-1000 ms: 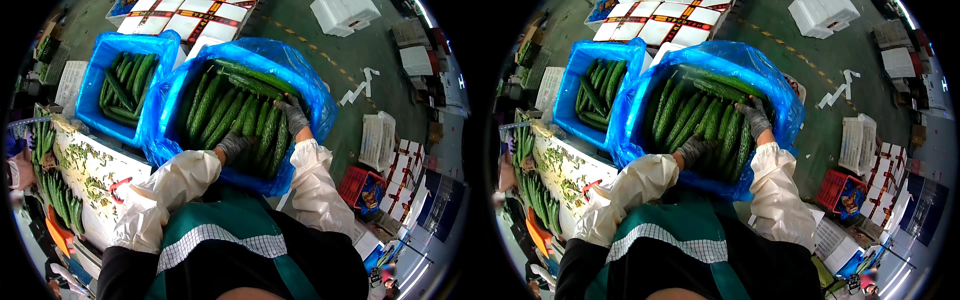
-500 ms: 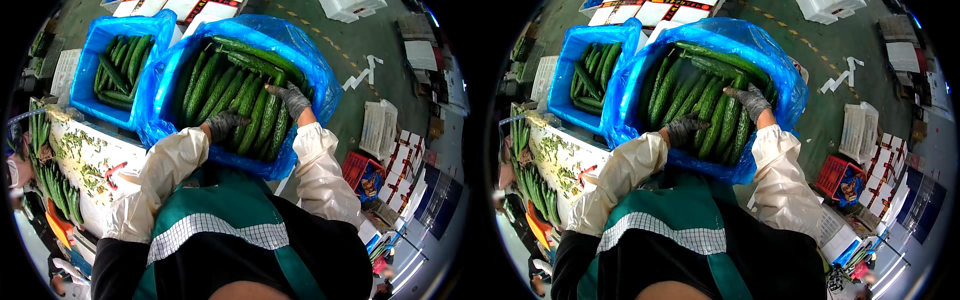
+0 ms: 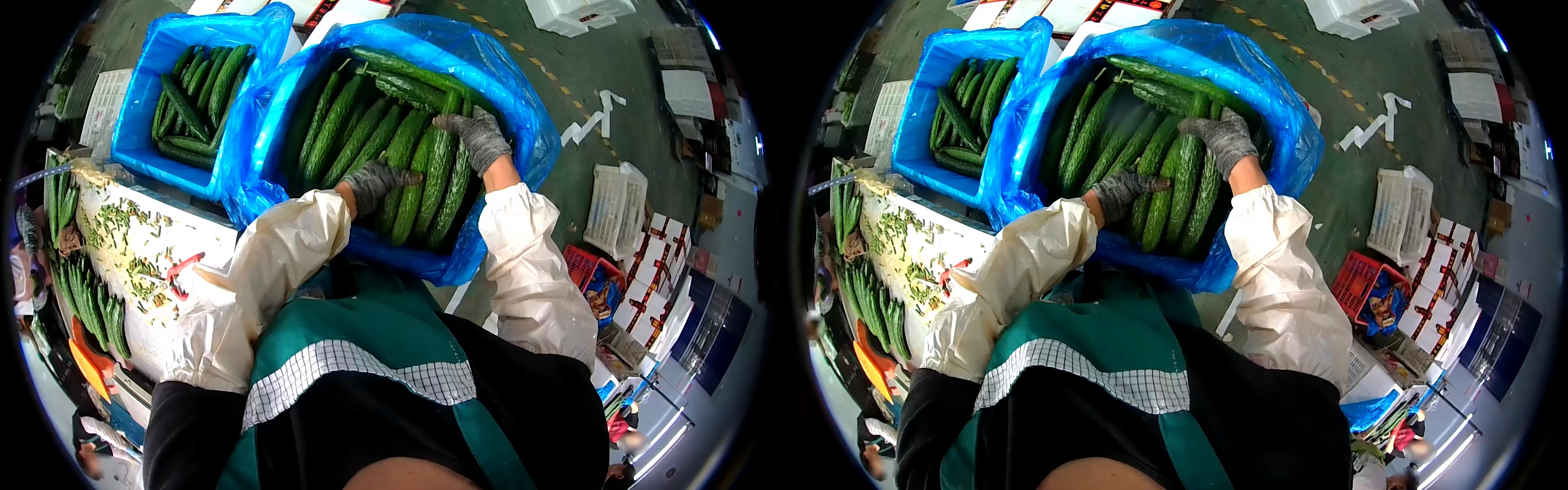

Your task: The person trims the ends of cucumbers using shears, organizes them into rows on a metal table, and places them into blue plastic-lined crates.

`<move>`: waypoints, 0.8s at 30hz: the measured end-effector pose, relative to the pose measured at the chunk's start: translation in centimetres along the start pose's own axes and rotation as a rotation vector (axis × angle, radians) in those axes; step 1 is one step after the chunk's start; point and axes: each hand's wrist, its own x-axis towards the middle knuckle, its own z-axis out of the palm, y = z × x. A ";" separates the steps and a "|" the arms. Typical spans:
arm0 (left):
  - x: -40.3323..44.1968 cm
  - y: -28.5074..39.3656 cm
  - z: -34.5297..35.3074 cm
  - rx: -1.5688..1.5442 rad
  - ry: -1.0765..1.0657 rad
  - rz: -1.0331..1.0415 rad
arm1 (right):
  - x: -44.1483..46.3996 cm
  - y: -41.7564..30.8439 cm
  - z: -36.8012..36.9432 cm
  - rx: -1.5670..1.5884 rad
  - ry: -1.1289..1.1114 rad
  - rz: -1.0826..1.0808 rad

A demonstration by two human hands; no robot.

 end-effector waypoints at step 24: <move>-26.6 3.3 -11.5 -0.288 0.024 0.736 | -5.1 -17.0 20.0 0.458 -0.588 -0.089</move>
